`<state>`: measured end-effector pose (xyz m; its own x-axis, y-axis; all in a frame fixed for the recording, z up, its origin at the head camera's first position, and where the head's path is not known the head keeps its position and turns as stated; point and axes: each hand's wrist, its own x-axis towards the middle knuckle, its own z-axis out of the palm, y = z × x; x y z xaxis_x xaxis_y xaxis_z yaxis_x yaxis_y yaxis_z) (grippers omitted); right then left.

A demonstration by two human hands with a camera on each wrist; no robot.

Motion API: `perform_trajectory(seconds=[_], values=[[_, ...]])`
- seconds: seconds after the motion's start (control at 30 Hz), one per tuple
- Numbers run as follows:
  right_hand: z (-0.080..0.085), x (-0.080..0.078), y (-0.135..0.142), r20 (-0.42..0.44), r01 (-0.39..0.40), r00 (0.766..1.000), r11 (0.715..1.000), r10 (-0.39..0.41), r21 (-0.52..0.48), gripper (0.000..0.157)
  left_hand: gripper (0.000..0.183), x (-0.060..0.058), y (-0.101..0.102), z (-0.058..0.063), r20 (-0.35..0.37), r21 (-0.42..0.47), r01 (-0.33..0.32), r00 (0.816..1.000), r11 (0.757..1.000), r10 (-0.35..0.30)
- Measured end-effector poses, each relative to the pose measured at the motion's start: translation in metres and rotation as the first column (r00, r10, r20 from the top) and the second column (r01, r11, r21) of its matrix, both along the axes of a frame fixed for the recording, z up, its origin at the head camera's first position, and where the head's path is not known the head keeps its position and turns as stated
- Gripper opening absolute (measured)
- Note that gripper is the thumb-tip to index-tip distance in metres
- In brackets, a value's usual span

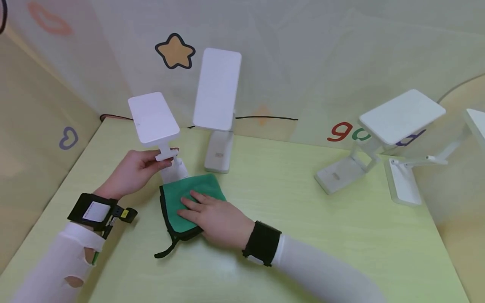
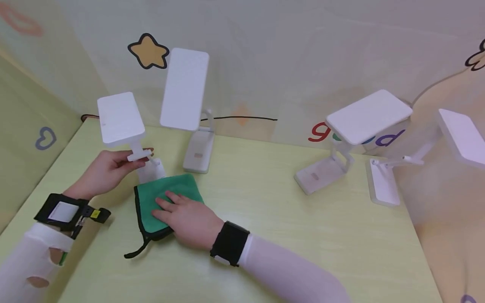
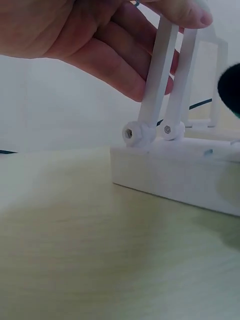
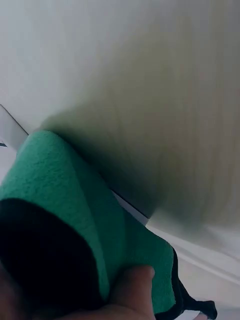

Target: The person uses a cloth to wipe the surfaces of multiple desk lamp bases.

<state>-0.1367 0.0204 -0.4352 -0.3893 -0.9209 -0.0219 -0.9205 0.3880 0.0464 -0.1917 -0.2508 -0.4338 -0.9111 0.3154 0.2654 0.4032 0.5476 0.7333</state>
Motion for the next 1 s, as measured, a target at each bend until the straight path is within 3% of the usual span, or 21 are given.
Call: perform_trajectory(seconds=[0.3,0.7,0.8,1.0], values=[[0.005,-0.009,-0.022,0.019,-0.016,1.0,1.0,0.015,0.027,0.054,0.037,-0.003,-0.006,0.001,0.035,-0.029,0.005,0.999,1.0,-0.004],[-0.001,-0.038,-0.066,0.07,0.127,0.99,0.989,-0.123,-0.07,0.048,0.033,-0.003,-0.004,0.001,0.035,0.006,0.01,0.999,1.0,-0.01],[-0.003,-0.031,-0.063,0.032,0.125,0.992,0.991,-0.123,-0.049,0.047,0.032,-0.003,-0.004,0.001,0.039,0.007,0.004,0.999,1.0,-0.004],[0.002,0.0,-0.049,0.007,0.1,0.995,0.993,-0.101,0.069,0.05,0.034,-0.002,-0.006,0.001,0.071,-0.01,-0.028,0.997,1.0,0.029]])
